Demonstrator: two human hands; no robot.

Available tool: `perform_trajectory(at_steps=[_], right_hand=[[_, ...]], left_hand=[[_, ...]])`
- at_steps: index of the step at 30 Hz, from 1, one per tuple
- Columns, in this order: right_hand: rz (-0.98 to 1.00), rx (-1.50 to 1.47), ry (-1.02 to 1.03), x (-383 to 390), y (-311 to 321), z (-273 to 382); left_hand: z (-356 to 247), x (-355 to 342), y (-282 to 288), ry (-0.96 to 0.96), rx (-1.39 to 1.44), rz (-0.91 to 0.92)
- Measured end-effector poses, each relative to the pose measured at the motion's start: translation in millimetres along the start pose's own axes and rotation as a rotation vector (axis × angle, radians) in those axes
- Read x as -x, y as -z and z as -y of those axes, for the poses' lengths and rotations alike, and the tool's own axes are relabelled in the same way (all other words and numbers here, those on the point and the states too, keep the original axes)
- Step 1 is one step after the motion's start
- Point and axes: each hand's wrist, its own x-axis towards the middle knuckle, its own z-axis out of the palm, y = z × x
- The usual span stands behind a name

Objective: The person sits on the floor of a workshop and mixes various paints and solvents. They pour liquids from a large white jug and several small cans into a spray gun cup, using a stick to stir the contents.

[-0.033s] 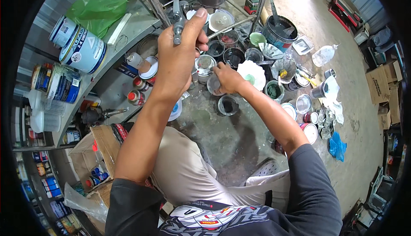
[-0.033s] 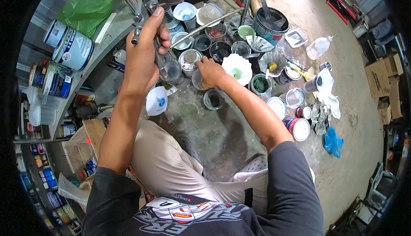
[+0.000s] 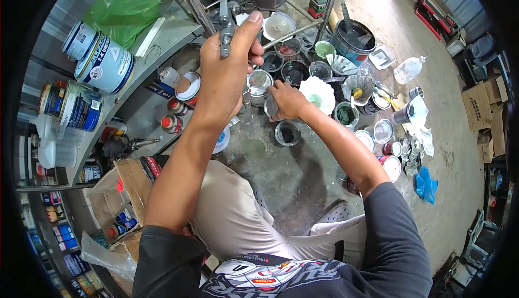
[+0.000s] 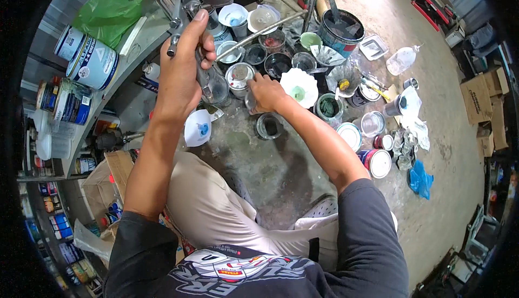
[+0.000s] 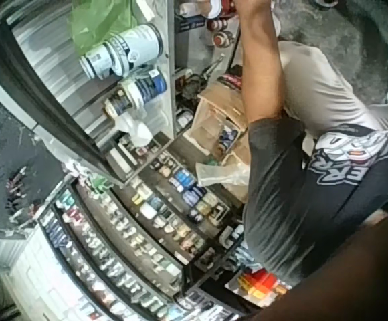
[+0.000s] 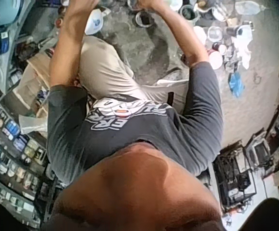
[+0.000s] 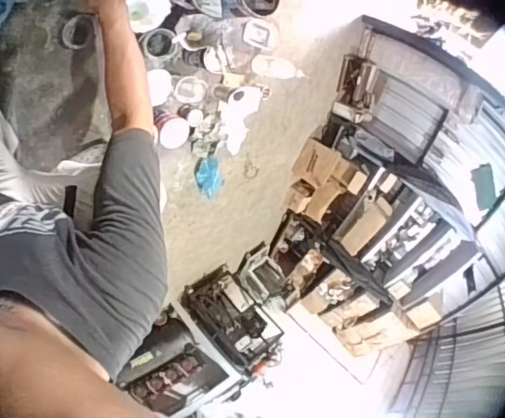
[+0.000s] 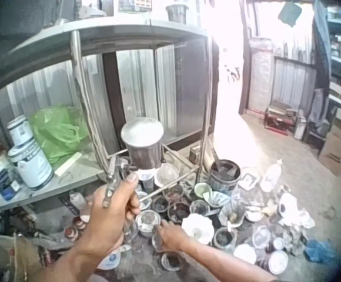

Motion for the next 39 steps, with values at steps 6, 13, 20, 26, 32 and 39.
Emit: perform_trajectory(at_steps=[6, 13, 20, 26, 32, 39], right_hand=[[-0.009, -0.091, 0.044, 11, 10, -8], [0.042, 0.034, 0.066, 44, 15, -14], [0.189, 0.245, 0.199, 91, -25, 21], [-0.256, 0.126, 0.215, 73, -24, 21], [-0.320, 0.295, 0.078, 21, -8, -2], [-0.033, 0.222, -0.032, -2, -5, -12]], left_hand=[[2, -1, 1, -0.036, -0.001, 0.009], [0, -3, 3, 0.005, -0.016, 0.018], [3, -4, -1, -0.012, 0.016, 0.027], [2, -4, 5, -0.006, 0.021, 0.011], [4, -6, 6, 0.015, 0.026, 0.012], [6, -5, 6, 0.015, -0.017, -0.008]])
